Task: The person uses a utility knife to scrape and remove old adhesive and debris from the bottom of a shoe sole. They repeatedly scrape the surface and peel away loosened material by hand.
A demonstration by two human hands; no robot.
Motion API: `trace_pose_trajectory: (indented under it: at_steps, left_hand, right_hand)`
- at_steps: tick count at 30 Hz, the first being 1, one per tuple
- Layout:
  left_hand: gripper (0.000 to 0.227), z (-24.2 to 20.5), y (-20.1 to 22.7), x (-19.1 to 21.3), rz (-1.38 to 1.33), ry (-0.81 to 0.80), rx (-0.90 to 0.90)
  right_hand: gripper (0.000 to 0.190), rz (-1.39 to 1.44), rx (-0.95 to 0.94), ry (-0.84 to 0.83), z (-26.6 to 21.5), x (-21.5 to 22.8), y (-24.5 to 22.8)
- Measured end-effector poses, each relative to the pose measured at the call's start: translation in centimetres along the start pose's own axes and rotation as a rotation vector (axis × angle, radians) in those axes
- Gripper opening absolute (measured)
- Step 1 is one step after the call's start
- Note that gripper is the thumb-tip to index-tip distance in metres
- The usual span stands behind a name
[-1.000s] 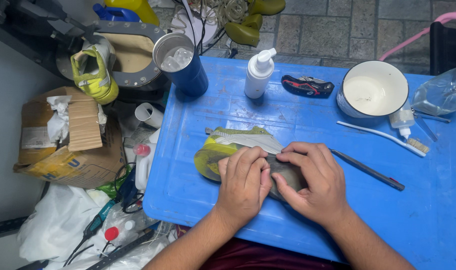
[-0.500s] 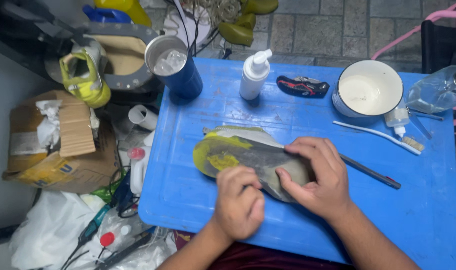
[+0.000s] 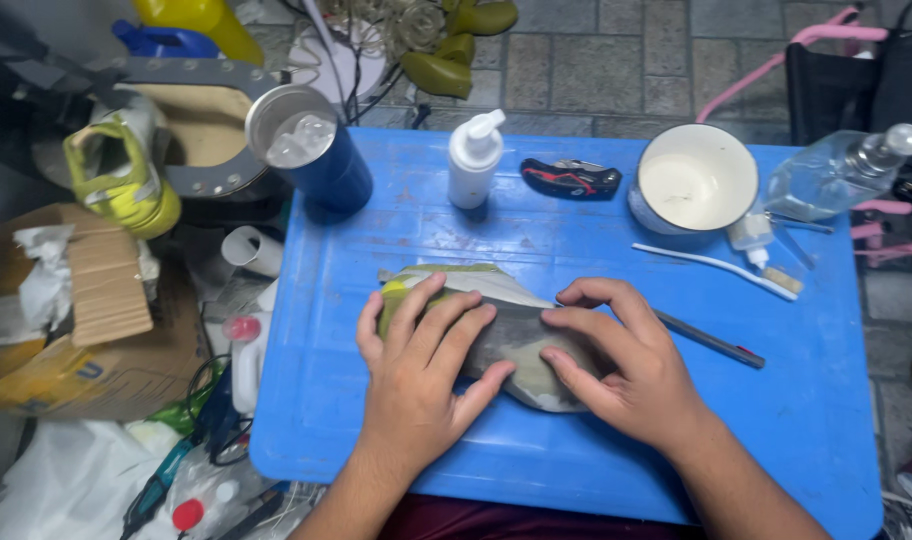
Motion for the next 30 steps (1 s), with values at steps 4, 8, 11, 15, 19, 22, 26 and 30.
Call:
trace_pose_trajectory:
  at_steps: [4,8,11,15,19,22,26,30]
  left_hand:
    - [0.050,0.0,0.4,-0.2,0.010,-0.031,0.052]
    - [0.048,0.0,0.9,-0.5,0.046,-0.026,0.075]
    - [0.045,0.3,1.5,-0.7,0.051,-0.024,0.054]
    - [0.041,1.1,2.4,-1.2,-0.035,-0.058,-0.033]
    - [0.034,1.8,3.2,-1.8,-0.118,-0.092,-0.079]
    - [0.035,2.1,3.6,-2.0,-0.166,-0.106,-0.115]
    - [0.029,2.3,3.8,-1.5,-0.203,-0.026,-0.186]
    - [0.027,2.4,3.5,-1.2,-0.233,0.005,-0.211]
  right_hand:
    - [0.041,-0.038,-0.093,-0.003,-1.5,1.6,1.6]
    - [0.039,-0.111,-0.044,0.059,-3.5,2.7,2.2]
    - [0.035,-0.166,-0.034,0.088,-4.7,3.1,2.4]
    - [0.034,-0.125,-0.097,0.089,-5.4,3.1,2.9]
    - [0.037,-0.109,-0.110,0.095,-5.4,2.7,2.8]
    - [0.040,-0.081,-0.100,0.112,-5.0,2.2,2.4]
    - [0.034,-0.102,-0.076,0.126,-4.6,1.6,1.8]
    - [0.030,-0.079,-0.071,0.138,-4.3,1.6,1.8]
Point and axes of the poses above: each hand's wrist, its own z-axis towards the middle knuckle, its own x-axis out of the back of the hand, y = z × x, the point moved 6 cm from there along z, towards the middle knuckle, and after that the axes turned 7 degrees about -x, right-handed, at the moved point
